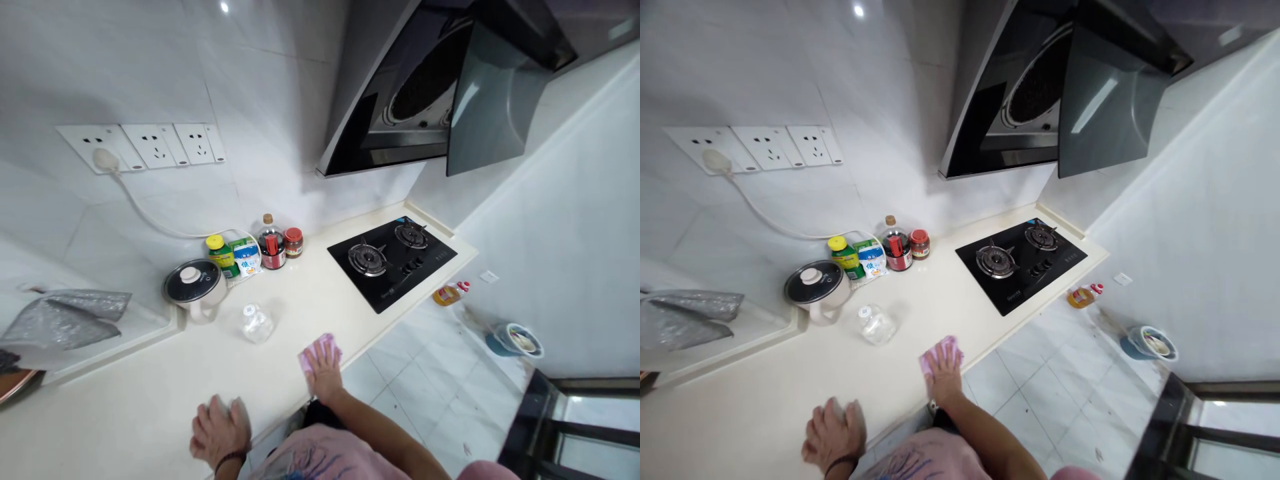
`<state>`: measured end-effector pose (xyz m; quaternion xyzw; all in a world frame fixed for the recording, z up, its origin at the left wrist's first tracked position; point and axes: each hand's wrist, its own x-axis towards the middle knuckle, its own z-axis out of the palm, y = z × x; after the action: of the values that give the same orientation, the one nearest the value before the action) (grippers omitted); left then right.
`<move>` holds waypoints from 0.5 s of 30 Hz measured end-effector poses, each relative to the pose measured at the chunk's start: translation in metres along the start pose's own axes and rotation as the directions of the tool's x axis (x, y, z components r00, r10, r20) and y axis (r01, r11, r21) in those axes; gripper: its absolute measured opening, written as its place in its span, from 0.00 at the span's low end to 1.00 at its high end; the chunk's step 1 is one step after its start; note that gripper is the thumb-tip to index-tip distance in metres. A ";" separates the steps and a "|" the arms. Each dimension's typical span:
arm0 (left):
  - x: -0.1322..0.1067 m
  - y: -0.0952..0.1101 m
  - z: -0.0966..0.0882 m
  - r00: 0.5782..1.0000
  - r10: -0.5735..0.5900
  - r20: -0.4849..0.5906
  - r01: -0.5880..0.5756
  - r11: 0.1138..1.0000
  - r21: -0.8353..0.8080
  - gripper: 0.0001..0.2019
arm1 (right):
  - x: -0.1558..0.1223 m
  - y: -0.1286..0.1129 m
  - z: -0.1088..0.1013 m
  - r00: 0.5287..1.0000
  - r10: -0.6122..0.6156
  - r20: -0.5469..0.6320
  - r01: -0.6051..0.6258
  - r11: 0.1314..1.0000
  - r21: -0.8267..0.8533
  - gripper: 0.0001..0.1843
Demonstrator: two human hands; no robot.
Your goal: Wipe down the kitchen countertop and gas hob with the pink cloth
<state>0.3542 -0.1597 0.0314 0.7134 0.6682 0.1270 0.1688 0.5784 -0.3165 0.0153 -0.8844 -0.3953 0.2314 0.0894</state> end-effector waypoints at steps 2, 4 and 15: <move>0.000 0.000 -0.001 1.000 0.009 0.001 -0.009 1.000 0.004 0.33 | -0.010 -0.022 0.008 0.981 -0.186 0.056 0.183 0.981 0.060 0.36; -0.001 0.000 -0.001 1.000 0.016 0.001 -0.016 1.000 0.012 0.33 | -0.017 -0.029 0.007 0.945 -0.315 0.086 0.307 0.947 0.089 0.36; 0.003 -0.012 0.006 1.000 0.028 0.011 -0.028 0.999 0.022 0.33 | -0.006 0.116 -0.019 0.983 -0.011 -0.183 -0.018 0.988 -0.156 0.29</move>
<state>0.3462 -0.1569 0.0208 0.7251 0.6586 0.1181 0.1629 0.6604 -0.3989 -0.0054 -0.9070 -0.4007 0.1175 0.0552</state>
